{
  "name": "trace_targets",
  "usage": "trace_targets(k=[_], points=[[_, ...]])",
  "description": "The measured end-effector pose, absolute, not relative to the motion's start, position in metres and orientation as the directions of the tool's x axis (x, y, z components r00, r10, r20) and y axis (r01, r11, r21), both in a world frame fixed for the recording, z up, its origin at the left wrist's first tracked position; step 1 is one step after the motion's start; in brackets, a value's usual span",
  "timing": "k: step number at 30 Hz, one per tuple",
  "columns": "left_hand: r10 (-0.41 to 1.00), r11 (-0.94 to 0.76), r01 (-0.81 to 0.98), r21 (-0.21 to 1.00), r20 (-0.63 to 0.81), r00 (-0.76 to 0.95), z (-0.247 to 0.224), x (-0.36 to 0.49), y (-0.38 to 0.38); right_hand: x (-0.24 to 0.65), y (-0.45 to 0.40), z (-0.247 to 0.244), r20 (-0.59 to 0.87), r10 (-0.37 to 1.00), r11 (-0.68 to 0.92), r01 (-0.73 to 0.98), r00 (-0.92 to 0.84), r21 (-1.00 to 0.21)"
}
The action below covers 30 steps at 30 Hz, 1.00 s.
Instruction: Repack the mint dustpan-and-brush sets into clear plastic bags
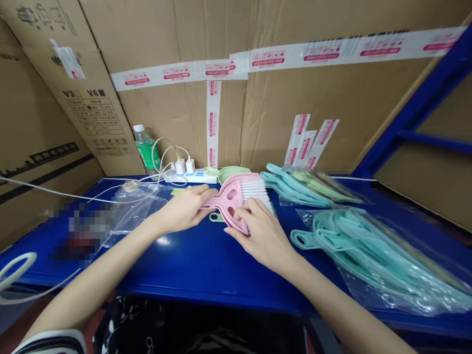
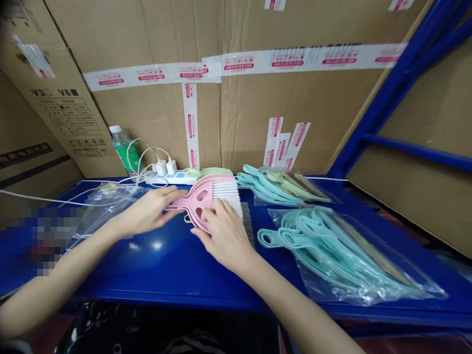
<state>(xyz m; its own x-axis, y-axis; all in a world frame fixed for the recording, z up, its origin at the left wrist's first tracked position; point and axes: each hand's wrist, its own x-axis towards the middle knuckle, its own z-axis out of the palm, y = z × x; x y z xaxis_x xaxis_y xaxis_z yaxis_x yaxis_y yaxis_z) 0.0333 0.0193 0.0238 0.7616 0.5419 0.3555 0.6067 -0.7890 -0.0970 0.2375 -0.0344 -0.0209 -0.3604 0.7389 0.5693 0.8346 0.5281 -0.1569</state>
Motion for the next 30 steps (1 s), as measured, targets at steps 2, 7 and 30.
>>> trace_targets(k=[2, 7, 30], points=[[0.521, -0.808, 0.58, -0.099, 0.339, 0.784, 0.033, 0.044, 0.025, 0.241, -0.034, -0.018, 0.585, 0.743, 0.483, 0.866, -0.326, -0.131], [0.578, -0.766, 0.634, -0.108, 0.317, 0.752, 0.058, 0.058, 0.056, 0.258, -0.035, -0.011, 0.662, 0.716, 0.343, 0.938, -0.22, -0.059], [0.767, -0.552, 0.79, -0.269, 0.207, 0.607, 0.04, 0.102, 0.137, 0.247, -0.036, -0.014, 0.297, 0.798, 0.532, 0.845, -0.524, 0.063]])
